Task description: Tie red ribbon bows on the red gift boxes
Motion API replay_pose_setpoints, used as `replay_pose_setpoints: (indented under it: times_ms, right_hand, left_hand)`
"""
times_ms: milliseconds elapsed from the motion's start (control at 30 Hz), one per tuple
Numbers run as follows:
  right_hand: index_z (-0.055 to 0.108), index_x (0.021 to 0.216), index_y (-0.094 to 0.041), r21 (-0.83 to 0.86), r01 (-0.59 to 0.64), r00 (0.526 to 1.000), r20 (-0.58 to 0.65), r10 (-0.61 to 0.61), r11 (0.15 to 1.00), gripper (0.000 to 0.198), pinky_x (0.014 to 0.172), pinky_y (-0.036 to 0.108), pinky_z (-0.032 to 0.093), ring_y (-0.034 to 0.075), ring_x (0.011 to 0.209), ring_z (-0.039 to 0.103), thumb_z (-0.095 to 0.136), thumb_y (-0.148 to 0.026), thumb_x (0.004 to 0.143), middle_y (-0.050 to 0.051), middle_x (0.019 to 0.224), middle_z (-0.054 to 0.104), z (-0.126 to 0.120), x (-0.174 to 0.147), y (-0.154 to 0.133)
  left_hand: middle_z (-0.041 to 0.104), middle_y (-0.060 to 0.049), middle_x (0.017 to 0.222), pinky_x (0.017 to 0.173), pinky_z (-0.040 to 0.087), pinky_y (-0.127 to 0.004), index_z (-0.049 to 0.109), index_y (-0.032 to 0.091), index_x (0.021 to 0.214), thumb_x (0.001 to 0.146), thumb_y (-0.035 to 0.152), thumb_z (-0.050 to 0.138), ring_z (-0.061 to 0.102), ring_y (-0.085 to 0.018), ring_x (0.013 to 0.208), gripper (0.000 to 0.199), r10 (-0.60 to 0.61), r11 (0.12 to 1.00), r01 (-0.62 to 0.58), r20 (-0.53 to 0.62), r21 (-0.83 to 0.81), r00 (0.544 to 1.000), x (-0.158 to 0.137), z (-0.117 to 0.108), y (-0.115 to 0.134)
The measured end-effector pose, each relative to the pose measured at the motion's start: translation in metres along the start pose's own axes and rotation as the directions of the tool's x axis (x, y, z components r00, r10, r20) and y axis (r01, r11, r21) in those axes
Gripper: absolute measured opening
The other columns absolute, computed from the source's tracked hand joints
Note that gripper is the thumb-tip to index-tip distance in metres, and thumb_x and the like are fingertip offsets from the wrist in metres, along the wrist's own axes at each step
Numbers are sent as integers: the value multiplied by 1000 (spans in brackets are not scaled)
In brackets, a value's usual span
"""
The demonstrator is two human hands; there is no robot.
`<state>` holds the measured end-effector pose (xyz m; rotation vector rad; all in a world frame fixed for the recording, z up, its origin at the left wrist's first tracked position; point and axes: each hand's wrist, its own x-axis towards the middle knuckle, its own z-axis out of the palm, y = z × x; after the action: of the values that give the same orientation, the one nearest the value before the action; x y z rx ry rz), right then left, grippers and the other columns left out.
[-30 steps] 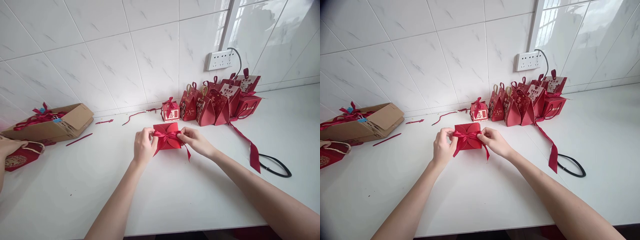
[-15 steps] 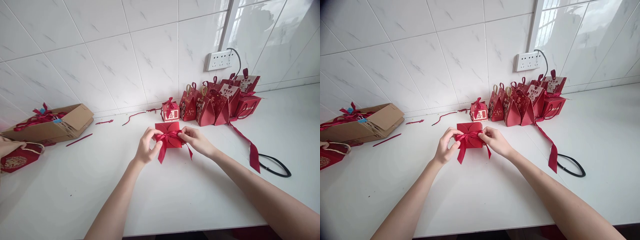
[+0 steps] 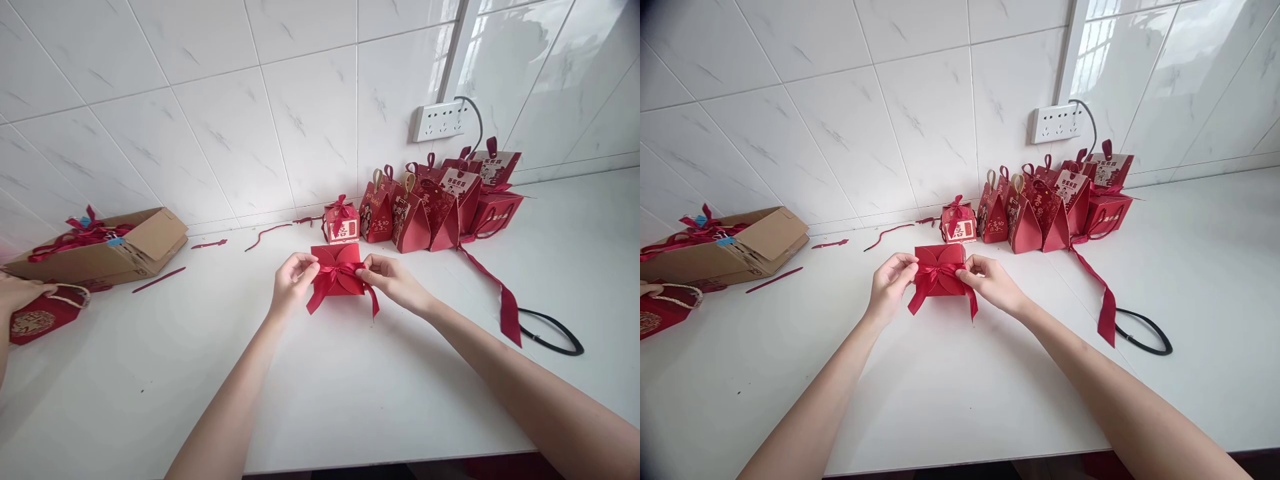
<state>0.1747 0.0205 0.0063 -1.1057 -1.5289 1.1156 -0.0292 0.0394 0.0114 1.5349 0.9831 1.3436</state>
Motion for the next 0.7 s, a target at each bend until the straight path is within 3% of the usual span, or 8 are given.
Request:
replay_pose_setpoints:
  times_ms: [233,500,700]
  right_hand:
    - [47,67,-19,-6,25,1000,5,-25,1000,37,61,28,35,13,63,47,60,-53,75,-1,66,54,-1,0,1]
    - [46,67,-19,-23,-5,1000,-2,5,1000,40,61,27,34,13,63,45,60,-55,74,-1,67,52,-1,0,1]
    - [41,64,-20,-4,-21,999,-27,21,1000,48,56,26,31,12,59,39,51,-65,78,-3,64,42,-2,-1,-1]
  left_hand:
    - [53,1,75,59,43,-22,61,18,81,67,22,65,51,-10,66,15,-63,991,62,-6,-120,998,1,0,0]
    - [57,0,72,57,45,-21,60,17,76,68,30,69,53,-10,64,18,-54,997,53,-15,-64,998,0,1,0]
    - [57,-1,74,53,46,-21,58,17,76,68,32,70,53,-9,59,21,-36,999,36,-17,-15,999,0,3,1]
